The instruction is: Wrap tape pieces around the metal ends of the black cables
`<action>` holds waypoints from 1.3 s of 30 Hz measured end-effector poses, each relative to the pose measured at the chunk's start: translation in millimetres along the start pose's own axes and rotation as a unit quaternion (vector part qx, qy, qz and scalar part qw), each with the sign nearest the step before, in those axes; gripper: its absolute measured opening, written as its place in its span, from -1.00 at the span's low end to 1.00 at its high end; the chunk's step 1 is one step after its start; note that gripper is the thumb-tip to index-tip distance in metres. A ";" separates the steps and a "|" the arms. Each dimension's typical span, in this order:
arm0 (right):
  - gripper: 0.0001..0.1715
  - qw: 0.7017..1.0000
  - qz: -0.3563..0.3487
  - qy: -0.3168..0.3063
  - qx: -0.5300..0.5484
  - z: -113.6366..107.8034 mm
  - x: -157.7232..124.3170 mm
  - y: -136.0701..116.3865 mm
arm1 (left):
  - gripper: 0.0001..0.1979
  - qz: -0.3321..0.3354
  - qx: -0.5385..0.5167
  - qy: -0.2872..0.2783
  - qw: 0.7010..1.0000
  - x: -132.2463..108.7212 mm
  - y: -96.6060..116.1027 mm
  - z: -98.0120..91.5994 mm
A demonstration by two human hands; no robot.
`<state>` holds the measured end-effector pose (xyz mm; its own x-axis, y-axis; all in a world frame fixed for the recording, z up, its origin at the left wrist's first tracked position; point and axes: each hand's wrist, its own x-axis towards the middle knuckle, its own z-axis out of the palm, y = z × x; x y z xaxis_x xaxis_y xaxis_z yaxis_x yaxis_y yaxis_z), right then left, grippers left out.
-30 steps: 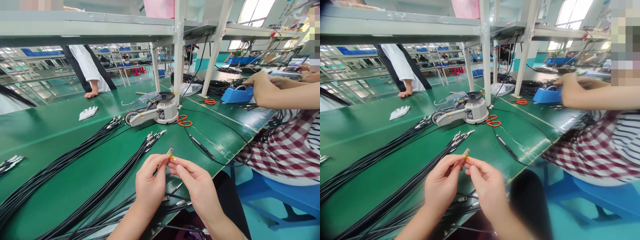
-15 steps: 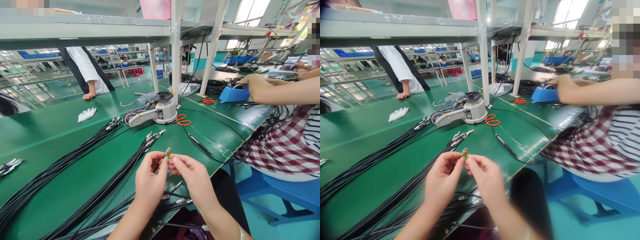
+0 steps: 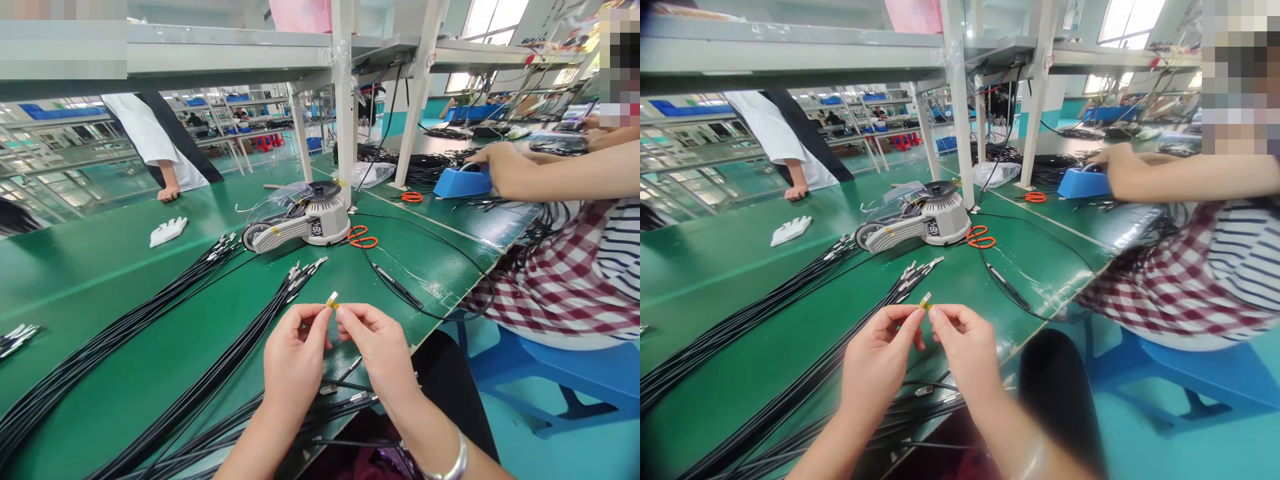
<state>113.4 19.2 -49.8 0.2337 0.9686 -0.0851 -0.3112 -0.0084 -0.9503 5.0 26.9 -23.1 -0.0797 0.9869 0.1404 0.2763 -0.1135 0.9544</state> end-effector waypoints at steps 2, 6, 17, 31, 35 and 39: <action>-0.74 1.000 -0.009 0.002 -0.008 0.6 -0.3 -1.3 | -0.79 -0.017 -0.016 -0.005 1.000 0.2 2.6 -0.4; -0.80 1.000 -0.027 0.001 -0.008 1.9 -1.4 -3.1 | -0.80 -0.053 -0.067 -0.028 0.996 1.4 5.8 -1.6; -0.85 0.998 -0.048 -0.043 0.020 7.0 -2.1 -10.6 | -0.82 -0.117 -0.230 -0.145 0.955 7.7 2.4 -10.2; -0.82 0.985 -0.066 -0.158 0.007 -8.3 5.0 -10.1 | -0.81 -0.186 -0.306 -0.287 0.888 17.7 8.2 -23.1; -0.78 0.976 -0.092 -0.198 0.009 -16.9 15.1 -8.9 | -0.80 -0.220 -0.343 -0.374 0.833 19.0 0.2 -27.0; -0.87 0.924 -0.189 -0.332 0.010 -20.1 23.0 -12.8 | -0.80 -0.258 -0.391 -0.468 0.749 15.1 -8.5 -27.9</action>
<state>141.2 36.6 -45.6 -0.2859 0.8407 0.4598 -0.3411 0.3591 -0.8687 -25.3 39.6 -21.7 0.8254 0.5287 -0.1978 -0.2340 0.6393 0.7325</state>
